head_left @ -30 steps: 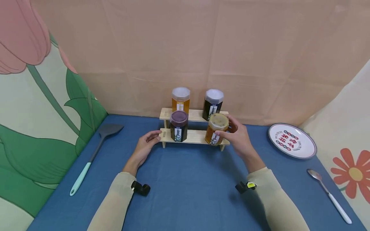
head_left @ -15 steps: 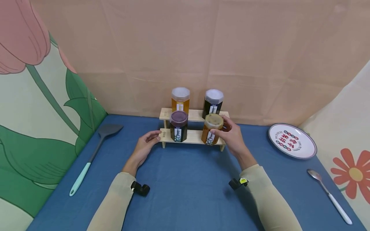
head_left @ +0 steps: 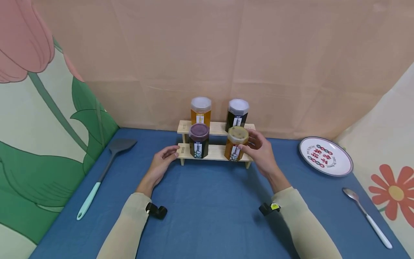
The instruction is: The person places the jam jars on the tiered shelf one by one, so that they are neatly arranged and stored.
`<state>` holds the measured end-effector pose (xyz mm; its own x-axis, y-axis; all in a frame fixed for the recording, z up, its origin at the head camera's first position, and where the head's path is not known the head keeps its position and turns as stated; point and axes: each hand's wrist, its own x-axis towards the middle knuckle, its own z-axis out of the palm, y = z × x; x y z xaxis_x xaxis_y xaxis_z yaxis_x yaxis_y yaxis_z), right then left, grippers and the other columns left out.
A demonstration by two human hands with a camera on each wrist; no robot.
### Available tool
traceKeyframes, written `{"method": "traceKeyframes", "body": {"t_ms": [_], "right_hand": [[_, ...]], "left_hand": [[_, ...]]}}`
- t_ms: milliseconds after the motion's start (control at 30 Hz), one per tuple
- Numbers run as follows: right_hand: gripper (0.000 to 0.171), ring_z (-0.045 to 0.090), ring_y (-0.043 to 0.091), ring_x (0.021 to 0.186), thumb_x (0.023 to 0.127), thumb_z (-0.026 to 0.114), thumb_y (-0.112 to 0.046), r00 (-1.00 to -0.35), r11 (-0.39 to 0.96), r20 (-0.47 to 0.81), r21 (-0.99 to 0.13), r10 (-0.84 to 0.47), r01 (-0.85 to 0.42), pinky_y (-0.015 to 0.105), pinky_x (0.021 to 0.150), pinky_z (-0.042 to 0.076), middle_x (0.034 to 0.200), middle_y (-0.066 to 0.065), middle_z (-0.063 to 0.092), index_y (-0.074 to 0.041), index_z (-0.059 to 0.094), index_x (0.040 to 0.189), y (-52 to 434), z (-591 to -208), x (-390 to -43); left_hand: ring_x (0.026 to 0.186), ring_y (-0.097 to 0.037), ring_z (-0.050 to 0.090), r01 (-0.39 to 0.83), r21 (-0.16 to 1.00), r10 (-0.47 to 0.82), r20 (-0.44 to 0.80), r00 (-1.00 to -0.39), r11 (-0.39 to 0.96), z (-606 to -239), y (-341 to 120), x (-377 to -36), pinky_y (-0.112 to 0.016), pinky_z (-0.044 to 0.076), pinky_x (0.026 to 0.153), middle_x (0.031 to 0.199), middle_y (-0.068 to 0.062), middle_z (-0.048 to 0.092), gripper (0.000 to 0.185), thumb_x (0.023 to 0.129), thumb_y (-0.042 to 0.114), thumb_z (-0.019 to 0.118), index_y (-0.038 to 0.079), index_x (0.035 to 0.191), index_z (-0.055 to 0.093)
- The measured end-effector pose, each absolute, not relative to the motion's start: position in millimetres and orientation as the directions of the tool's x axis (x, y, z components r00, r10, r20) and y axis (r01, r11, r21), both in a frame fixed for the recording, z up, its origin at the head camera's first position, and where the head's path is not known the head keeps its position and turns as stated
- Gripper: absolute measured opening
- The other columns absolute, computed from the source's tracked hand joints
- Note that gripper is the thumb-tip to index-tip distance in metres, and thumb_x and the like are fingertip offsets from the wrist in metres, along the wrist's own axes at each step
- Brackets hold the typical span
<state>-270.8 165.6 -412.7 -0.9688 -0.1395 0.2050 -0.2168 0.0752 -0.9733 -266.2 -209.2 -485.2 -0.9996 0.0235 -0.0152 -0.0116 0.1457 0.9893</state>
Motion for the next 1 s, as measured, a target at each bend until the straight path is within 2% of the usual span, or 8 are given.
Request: {"method": "traceKeyframes", "body": {"t_ms": [367, 600, 1000], "right_hand": [[0.065, 0.054, 0.026, 0.134, 0.092, 0.078, -0.011, -0.959, 0.077, 0.259, -0.960, -0.119, -0.268, 0.045, 0.119, 0.044, 0.147, 0.008, 0.055, -0.017, 0.050, 0.150, 160.0, -416.2, -273.9], [0.065, 0.051, 0.028, 0.138, 0.093, 0.078, -0.015, -0.963, 0.085, 0.235, -0.965, -0.128, -0.247, 0.050, 0.123, 0.038, 0.150, 0.008, 0.053, -0.019, 0.049, 0.152, 163.9, -418.7, -277.9], [0.068, 0.050, 0.029, 0.140, 0.094, 0.077, -0.015, -0.968, 0.084, 0.200, -0.973, -0.149, -0.214, 0.051, 0.124, 0.036, 0.152, 0.009, 0.051, -0.018, 0.045, 0.154, 164.9, -418.1, -278.0]], "left_hand": [[0.128, -0.020, 0.053, -0.005, 0.991, 0.026, -0.009, -1.000, 0.137, -485.8, -211.0, -267.3, -0.036, 0.046, 0.109, 0.142, -0.009, 0.058, 0.038, 0.104, 0.026, 0.064, 0.015, 0.140, 0.061], [0.130, -0.022, 0.052, -0.004, 0.991, 0.036, -0.008, -0.999, 0.131, -487.3, -209.5, -268.0, -0.043, 0.043, 0.114, 0.144, -0.010, 0.057, 0.040, 0.104, 0.027, 0.065, 0.014, 0.141, 0.060], [0.131, -0.023, 0.052, -0.019, 0.993, 0.036, -0.024, -0.999, 0.118, -488.4, -209.0, -266.3, -0.042, 0.043, 0.115, 0.145, -0.009, 0.056, 0.039, 0.104, 0.025, 0.064, 0.014, 0.141, 0.060]]}}
